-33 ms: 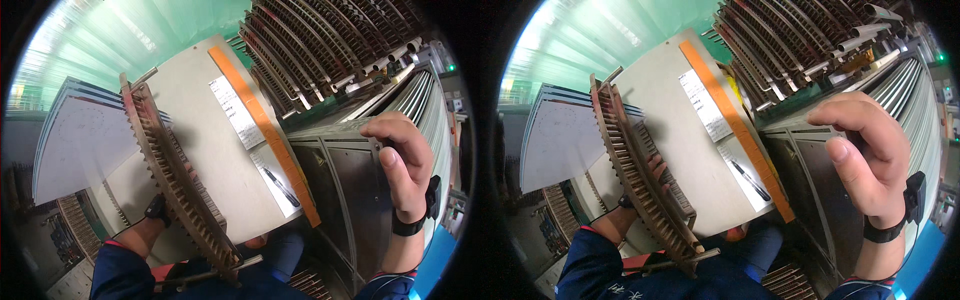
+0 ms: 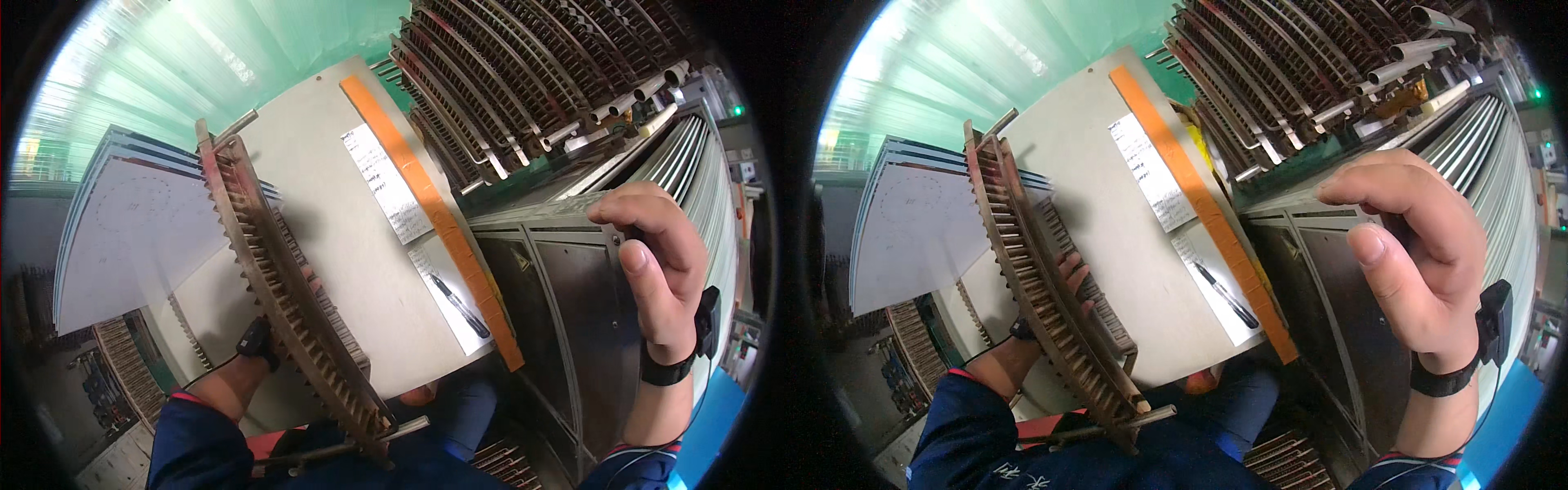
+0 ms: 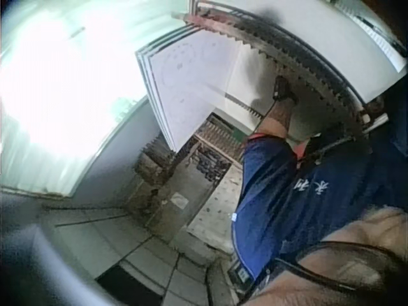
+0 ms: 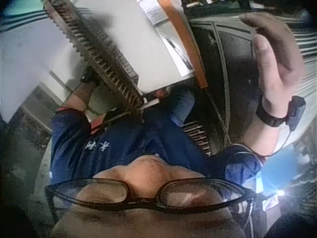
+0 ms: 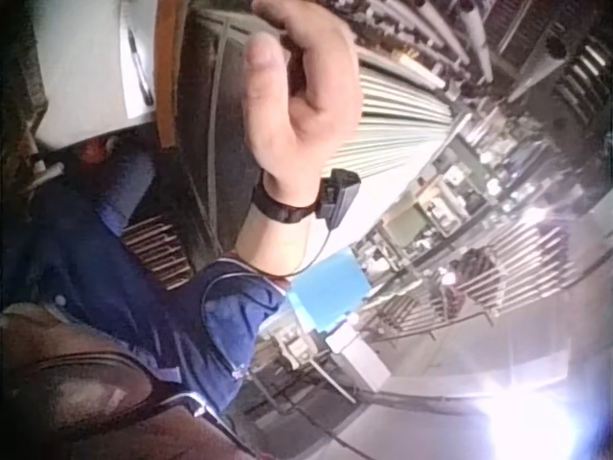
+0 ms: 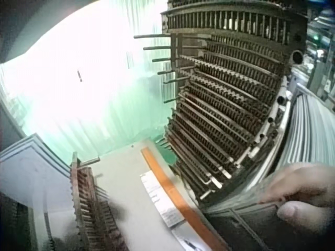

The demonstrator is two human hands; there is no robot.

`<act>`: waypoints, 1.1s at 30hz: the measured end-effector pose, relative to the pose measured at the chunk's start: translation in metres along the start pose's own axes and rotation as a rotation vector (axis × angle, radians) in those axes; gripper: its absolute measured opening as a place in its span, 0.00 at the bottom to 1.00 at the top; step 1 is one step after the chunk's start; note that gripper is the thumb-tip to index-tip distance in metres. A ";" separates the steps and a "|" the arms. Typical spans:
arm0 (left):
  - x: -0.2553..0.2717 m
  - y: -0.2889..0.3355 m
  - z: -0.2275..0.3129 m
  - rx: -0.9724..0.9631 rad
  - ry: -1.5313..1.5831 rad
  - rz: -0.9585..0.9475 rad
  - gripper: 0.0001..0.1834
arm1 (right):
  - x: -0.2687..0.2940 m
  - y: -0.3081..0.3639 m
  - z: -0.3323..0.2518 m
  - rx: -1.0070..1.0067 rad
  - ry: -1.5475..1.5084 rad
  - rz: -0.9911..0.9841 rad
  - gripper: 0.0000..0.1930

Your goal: Collecting printed circuit board panels from a conveyor belt and organizing them into a metal storage rack.

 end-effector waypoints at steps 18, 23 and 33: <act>0.034 0.024 -0.016 0.122 -0.342 0.227 0.37 | -0.002 0.003 0.000 -0.017 0.003 0.002 0.16; 0.085 0.035 -0.039 -0.141 -0.234 0.601 0.17 | 0.004 0.006 -0.002 0.023 -0.002 0.056 0.16; 0.051 0.010 -0.019 -0.122 -0.783 0.374 0.22 | 0.006 0.011 0.015 -0.107 -0.331 0.191 0.17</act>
Point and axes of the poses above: each hand's wrist, its own y-axis away from the middle knuckle, its own x-axis out of the back of the hand, z = x × y, the point moved 8 cm from there along -y, towards the middle knuckle, and after that the axes turned 9 degrees about y, right-handed, at the moved point
